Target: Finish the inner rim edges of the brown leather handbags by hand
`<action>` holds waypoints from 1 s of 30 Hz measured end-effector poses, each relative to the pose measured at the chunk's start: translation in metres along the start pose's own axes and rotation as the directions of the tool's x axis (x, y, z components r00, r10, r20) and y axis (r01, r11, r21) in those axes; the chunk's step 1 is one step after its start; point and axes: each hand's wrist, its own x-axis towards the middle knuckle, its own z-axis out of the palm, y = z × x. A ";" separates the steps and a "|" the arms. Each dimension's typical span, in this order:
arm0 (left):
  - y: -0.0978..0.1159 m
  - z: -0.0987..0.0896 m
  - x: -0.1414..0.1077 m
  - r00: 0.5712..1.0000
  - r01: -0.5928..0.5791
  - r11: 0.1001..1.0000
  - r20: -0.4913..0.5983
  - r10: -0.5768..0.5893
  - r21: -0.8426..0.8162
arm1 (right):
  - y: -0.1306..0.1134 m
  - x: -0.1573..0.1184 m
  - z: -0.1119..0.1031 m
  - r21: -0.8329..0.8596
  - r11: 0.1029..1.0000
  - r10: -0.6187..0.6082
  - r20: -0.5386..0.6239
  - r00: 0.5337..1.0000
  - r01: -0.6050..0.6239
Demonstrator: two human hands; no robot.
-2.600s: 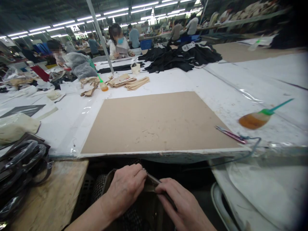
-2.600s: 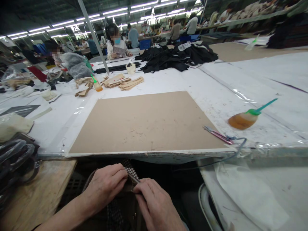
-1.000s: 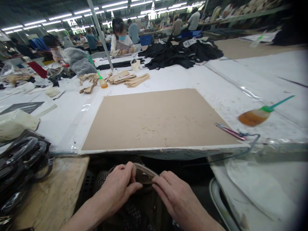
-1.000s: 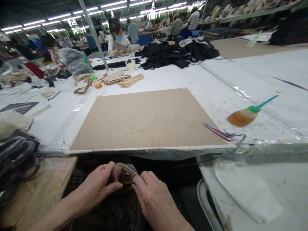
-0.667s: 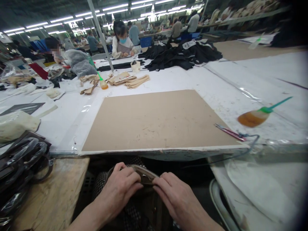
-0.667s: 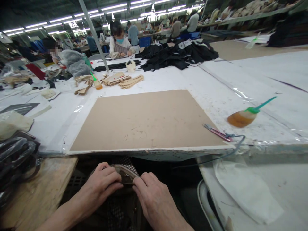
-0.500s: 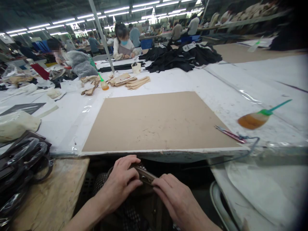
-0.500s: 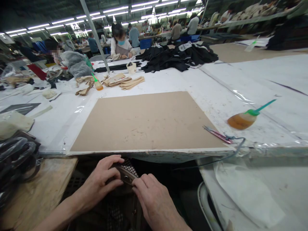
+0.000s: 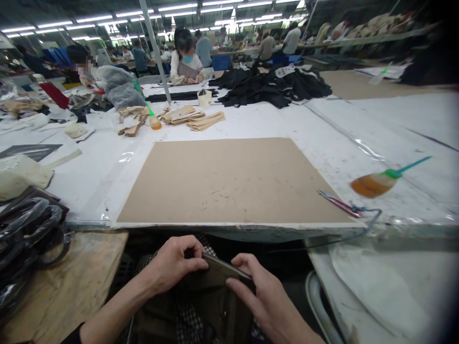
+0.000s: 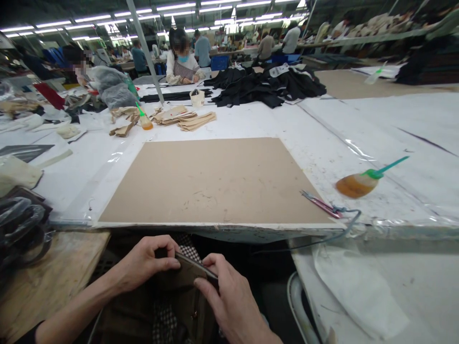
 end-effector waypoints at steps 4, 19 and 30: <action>-0.002 -0.002 0.000 1.000 0.015 1.000 0.019 -0.015 -0.004 | -0.004 0.003 -0.006 0.029 0.999 0.028 0.082 0.996 -0.031; 0.002 -0.007 -0.004 0.997 -0.020 1.000 0.078 0.021 -0.006 | -0.014 0.006 -0.002 0.076 0.996 0.056 0.011 0.998 -0.057; -0.001 -0.013 -0.004 0.987 -0.148 0.989 0.064 0.149 -0.014 | -0.002 0.007 0.007 0.019 0.999 0.033 -0.061 0.998 -0.032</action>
